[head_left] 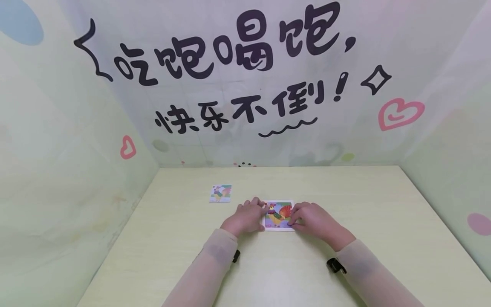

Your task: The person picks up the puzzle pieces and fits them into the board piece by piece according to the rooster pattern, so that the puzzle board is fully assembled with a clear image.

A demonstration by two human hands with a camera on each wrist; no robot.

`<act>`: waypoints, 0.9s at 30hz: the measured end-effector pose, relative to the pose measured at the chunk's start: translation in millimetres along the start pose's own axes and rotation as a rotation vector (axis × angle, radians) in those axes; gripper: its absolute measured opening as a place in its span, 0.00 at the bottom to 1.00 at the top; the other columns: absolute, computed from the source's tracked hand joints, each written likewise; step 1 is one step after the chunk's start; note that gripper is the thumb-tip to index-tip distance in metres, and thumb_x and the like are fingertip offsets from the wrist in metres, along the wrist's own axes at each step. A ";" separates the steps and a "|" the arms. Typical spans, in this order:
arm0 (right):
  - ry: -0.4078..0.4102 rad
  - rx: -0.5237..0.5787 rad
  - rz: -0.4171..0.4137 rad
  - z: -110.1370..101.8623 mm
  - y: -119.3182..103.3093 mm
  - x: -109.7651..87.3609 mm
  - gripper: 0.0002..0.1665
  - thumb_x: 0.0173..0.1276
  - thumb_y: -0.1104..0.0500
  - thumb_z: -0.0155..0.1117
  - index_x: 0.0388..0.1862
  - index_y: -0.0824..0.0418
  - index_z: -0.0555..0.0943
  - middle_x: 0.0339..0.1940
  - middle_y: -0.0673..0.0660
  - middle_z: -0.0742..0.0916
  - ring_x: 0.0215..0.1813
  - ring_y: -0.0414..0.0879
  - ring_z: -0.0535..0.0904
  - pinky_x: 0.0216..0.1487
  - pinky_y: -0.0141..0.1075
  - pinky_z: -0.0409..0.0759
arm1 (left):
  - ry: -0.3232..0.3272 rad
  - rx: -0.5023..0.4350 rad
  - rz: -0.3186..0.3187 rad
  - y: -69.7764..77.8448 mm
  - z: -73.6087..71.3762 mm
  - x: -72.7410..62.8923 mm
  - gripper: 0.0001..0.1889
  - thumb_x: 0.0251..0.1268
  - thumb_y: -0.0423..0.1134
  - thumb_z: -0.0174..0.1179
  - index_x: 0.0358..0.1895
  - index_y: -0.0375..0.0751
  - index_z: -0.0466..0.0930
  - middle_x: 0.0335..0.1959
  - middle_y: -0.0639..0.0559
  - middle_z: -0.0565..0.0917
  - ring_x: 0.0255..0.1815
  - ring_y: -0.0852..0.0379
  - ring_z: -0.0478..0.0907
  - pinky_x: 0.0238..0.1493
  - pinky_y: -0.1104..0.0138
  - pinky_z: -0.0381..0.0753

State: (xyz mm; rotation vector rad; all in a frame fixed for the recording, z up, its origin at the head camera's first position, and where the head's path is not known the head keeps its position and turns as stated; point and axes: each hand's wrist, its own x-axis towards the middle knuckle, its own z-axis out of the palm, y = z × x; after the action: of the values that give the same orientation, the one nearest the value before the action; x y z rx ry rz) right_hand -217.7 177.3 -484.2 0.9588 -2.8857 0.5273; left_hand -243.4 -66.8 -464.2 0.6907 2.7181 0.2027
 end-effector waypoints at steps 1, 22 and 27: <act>0.002 0.002 0.000 0.2 0.4 -0.2 0.03 0.60 0.59 0.80 0.33 0.50 0.93 0.40 0.48 0.89 0.46 0.48 0.85 0.53 0.47 0.84 | -0.001 0.004 0.000 -0.1 0.0 0.2 0.39 0.63 0.48 0.72 0.77 0.54 0.68 0.75 0.50 0.69 0.66 0.49 0.70 0.65 0.53 0.70; 0.017 0.014 0.018 0.1 0.8 -2.8 0.04 0.60 0.59 0.80 0.33 0.50 0.93 0.41 0.49 0.90 0.47 0.49 0.85 0.56 0.52 0.82 | 0.011 0.067 0.003 1.2 -0.7 0.2 0.39 0.62 0.50 0.73 0.77 0.55 0.70 0.74 0.52 0.70 0.63 0.49 0.67 0.64 0.53 0.71; 0.010 0.014 0.038 0.3 0.2 -3.3 0.04 0.60 0.58 0.80 0.33 0.49 0.93 0.41 0.48 0.90 0.47 0.48 0.85 0.56 0.52 0.82 | 0.021 0.072 -0.005 3.2 -0.4 -0.5 0.39 0.61 0.50 0.74 0.76 0.55 0.71 0.74 0.52 0.70 0.63 0.49 0.67 0.65 0.51 0.69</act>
State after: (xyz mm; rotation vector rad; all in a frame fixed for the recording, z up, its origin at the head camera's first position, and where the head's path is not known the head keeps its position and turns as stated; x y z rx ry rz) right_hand -215.2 179.2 -485.1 0.9017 -2.9005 0.5536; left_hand -241.7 -64.3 -463.0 0.7050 2.7592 0.1118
